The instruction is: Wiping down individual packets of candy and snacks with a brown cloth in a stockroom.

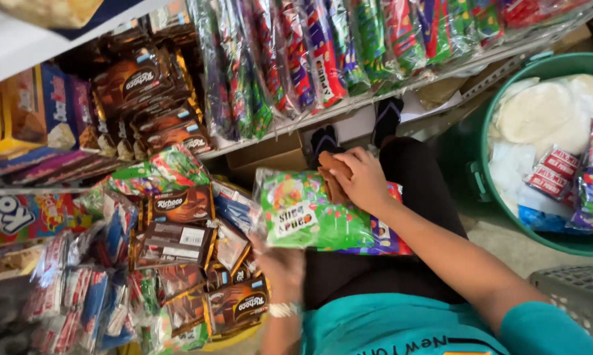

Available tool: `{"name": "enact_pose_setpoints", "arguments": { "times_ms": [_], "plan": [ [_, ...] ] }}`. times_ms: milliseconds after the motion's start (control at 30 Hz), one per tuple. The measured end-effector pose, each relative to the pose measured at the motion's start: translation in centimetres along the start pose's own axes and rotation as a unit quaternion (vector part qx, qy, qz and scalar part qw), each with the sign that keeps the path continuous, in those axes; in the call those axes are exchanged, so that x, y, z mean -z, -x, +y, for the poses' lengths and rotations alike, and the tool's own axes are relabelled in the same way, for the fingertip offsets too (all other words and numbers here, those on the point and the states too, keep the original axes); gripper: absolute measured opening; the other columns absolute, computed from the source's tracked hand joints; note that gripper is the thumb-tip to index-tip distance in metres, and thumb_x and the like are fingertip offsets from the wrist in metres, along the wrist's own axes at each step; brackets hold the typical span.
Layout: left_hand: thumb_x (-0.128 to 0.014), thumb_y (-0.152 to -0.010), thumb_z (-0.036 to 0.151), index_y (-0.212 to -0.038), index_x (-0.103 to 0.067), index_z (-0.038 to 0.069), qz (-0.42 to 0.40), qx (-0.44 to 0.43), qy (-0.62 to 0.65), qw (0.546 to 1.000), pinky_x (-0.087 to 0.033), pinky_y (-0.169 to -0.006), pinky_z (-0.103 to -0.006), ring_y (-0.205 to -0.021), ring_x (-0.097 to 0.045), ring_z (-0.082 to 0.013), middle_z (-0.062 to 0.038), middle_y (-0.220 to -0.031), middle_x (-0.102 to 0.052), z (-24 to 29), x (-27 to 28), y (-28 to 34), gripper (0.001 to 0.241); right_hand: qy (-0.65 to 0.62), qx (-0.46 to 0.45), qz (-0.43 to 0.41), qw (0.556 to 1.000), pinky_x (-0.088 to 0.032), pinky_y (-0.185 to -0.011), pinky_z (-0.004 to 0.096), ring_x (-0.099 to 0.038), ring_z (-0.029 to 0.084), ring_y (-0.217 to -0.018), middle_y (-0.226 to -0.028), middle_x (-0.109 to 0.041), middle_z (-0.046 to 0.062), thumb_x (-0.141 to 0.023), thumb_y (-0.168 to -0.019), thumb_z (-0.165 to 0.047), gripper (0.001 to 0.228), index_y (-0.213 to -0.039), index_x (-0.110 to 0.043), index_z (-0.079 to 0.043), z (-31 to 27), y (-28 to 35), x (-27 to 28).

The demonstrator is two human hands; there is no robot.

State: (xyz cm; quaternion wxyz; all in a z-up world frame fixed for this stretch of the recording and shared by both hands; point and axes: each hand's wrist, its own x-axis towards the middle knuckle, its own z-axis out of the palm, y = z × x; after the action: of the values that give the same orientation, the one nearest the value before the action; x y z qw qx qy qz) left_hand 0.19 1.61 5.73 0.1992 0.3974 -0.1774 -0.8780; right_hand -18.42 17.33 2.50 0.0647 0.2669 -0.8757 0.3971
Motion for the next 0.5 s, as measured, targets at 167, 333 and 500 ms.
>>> {"name": "enact_pose_setpoints", "arguments": {
  "times_ms": [167, 333, 500],
  "plan": [
    [-0.045, -0.105, 0.037, -0.117, -0.058, 0.000, -0.125, -0.140, -0.290, 0.938, -0.051, -0.066, -0.0325, -0.079, -0.067, -0.0223, -0.015, -0.092, -0.072, -5.4, 5.1, 3.0, 0.042, -0.030, -0.008, -0.004, 1.000, -0.051, -0.081, 0.040, -0.062, 0.034, -0.090, -0.106, -0.064, 0.012, -0.076, -0.087, -0.018, 0.029, -0.112, -0.071, -0.004, 0.3, 0.7, -0.3],
    [-0.081, -0.080, 0.020, -0.113, -0.068, -0.003, -0.073, -0.147, -0.533, 0.830, -0.060, -0.080, -0.0299, -0.087, -0.074, -0.0206, -0.013, -0.104, -0.078, -5.1, -1.4, 3.4, 0.042, -0.023, -0.047, -0.026, 0.998, -0.051, -0.082, 0.043, -0.062, 0.036, -0.092, -0.107, -0.063, 0.013, -0.074, -0.086, -0.021, 0.033, -0.116, -0.071, -0.007, 1.3, 0.6, -1.4],
    [-0.080, -0.083, 0.016, -0.129, -0.067, 0.008, 0.084, -0.131, -0.370, 0.916, -0.047, -0.103, -0.0429, -0.104, -0.061, -0.0171, -0.008, -0.117, -0.070, -3.1, -4.5, 2.9, 0.049, -0.101, -0.206, -0.139, 0.963, -0.054, -0.089, 0.052, -0.067, 0.043, -0.106, -0.109, -0.068, 0.016, -0.077, -0.087, -0.044, 0.042, -0.123, -0.070, -0.024, 2.7, 0.0, -0.8]
  ]
}}
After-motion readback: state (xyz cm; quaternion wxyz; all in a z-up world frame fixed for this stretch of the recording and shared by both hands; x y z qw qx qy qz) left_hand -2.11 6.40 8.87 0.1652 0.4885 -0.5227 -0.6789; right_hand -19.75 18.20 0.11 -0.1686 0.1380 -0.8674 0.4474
